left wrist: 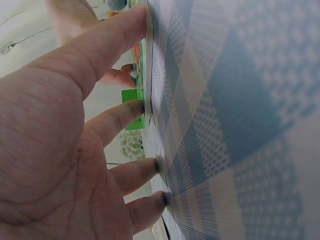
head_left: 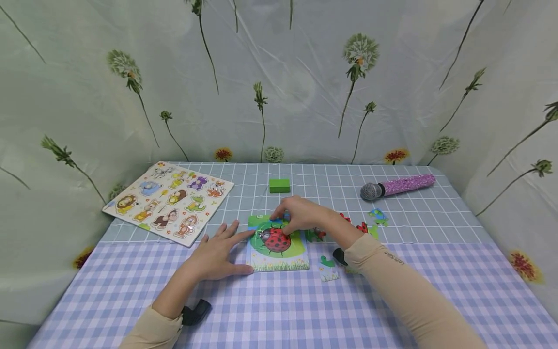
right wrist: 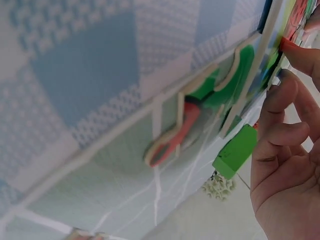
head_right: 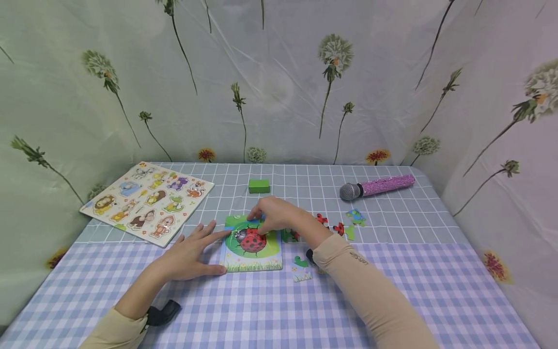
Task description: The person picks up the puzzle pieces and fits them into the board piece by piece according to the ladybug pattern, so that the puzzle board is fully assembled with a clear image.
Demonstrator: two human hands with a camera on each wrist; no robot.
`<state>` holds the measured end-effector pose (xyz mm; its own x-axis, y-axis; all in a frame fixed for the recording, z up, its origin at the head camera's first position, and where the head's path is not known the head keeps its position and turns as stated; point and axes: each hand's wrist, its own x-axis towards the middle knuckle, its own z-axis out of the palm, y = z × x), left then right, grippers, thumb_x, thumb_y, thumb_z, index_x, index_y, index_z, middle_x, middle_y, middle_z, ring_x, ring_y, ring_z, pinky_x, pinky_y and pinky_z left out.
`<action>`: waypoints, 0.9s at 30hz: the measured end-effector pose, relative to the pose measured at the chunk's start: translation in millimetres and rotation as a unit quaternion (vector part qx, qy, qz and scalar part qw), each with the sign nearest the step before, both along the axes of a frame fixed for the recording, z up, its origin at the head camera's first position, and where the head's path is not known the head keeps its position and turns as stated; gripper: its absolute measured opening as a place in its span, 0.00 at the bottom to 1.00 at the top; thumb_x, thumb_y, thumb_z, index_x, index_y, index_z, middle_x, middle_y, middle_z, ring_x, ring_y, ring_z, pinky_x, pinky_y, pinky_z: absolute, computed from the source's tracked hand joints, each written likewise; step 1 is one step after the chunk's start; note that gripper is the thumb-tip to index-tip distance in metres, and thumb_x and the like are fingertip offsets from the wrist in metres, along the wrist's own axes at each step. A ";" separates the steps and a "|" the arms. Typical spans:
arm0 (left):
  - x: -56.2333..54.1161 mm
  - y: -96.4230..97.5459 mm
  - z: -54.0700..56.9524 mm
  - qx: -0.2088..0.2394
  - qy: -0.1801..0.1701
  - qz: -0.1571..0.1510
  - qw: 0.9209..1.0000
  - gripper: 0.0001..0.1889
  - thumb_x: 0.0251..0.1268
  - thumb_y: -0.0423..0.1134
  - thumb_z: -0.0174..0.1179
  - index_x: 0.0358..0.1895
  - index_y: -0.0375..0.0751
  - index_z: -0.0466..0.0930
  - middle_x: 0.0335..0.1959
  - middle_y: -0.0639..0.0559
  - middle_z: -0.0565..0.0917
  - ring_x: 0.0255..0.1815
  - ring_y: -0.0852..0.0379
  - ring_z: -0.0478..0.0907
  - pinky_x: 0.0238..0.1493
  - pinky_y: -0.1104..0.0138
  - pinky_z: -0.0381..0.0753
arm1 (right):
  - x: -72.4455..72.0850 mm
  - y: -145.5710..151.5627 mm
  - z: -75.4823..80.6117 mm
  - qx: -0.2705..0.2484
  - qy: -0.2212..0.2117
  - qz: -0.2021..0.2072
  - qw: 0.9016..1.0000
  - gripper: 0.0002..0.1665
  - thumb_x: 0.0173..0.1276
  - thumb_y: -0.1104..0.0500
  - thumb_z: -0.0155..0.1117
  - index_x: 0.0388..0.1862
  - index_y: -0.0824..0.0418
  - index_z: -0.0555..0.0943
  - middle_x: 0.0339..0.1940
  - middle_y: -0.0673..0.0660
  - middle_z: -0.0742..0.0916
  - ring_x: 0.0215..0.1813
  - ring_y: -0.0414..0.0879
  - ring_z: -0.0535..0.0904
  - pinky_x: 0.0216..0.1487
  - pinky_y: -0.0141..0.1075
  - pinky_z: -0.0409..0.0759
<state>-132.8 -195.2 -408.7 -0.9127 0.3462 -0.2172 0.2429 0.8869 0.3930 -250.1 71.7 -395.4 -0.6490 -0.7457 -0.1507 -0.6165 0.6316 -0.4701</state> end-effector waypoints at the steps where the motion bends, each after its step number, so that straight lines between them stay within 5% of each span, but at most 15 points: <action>1: -0.2 -0.1 -0.2 0.001 0.000 0.001 1.000 0.50 0.59 0.67 0.75 0.83 0.60 0.67 0.89 0.36 0.55 0.87 0.23 0.51 0.75 0.18 0.52 | 0.0 -0.1 0.7 0.002 0.001 0.001 1.000 0.25 0.64 0.58 0.80 0.61 0.54 0.90 0.53 0.52 0.91 0.52 0.44 0.82 0.56 0.38 0.84; 27: -0.2 -0.3 0.7 0.001 0.012 -0.004 1.000 0.50 0.57 0.69 0.75 0.83 0.61 0.68 0.87 0.35 0.58 0.86 0.22 0.53 0.74 0.17 0.52 | 0.9 -1.7 7.9 0.007 -0.012 -0.009 1.000 0.24 0.65 0.58 0.83 0.60 0.53 0.91 0.49 0.52 0.90 0.48 0.45 0.84 0.50 0.33 0.82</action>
